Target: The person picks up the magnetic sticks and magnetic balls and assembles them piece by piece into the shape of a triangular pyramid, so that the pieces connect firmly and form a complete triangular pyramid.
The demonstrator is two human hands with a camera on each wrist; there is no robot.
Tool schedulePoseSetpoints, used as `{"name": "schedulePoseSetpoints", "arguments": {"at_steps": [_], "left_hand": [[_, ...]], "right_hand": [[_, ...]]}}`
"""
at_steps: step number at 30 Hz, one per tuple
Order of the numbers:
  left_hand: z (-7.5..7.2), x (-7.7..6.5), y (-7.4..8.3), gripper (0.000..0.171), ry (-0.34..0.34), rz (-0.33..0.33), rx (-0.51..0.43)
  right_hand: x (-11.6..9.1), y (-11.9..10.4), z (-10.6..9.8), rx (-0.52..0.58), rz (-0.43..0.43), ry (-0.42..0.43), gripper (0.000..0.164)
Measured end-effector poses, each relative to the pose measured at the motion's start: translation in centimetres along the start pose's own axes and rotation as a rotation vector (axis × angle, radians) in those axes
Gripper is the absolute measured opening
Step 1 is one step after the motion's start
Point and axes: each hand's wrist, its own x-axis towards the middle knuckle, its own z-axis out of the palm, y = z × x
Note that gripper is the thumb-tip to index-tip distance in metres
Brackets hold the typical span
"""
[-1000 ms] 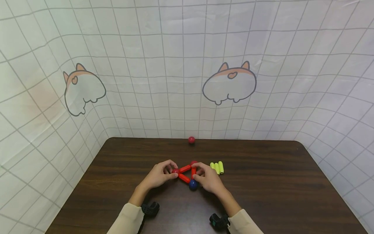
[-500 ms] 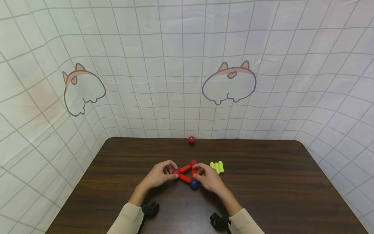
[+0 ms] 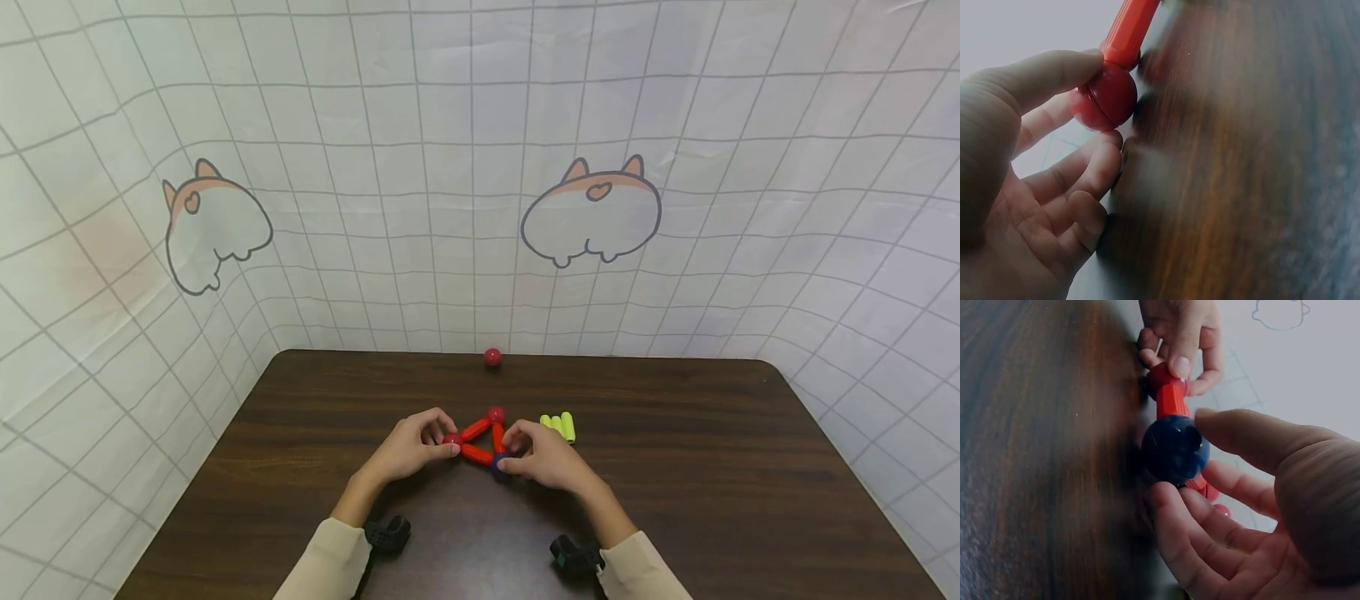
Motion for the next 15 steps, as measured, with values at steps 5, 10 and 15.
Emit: {"name": "schedulePoseSetpoints", "arguments": {"at_steps": [5, 10, 15], "left_hand": [[0.05, 0.1, -0.07, 0.024, 0.006, -0.004, 0.01], [0.06, 0.18, -0.3, 0.026, 0.001, -0.002, 0.021], [-0.17, 0.16, -0.49, 0.029, -0.024, 0.007, 0.027]], "right_hand": [[-0.06, -0.07, -0.04, -0.024, 0.025, 0.01, 0.03], [0.06, 0.19, 0.09, -0.021, 0.054, 0.055, 0.026], [0.14, 0.32, 0.18, -0.026, 0.075, 0.099, 0.024]]}}
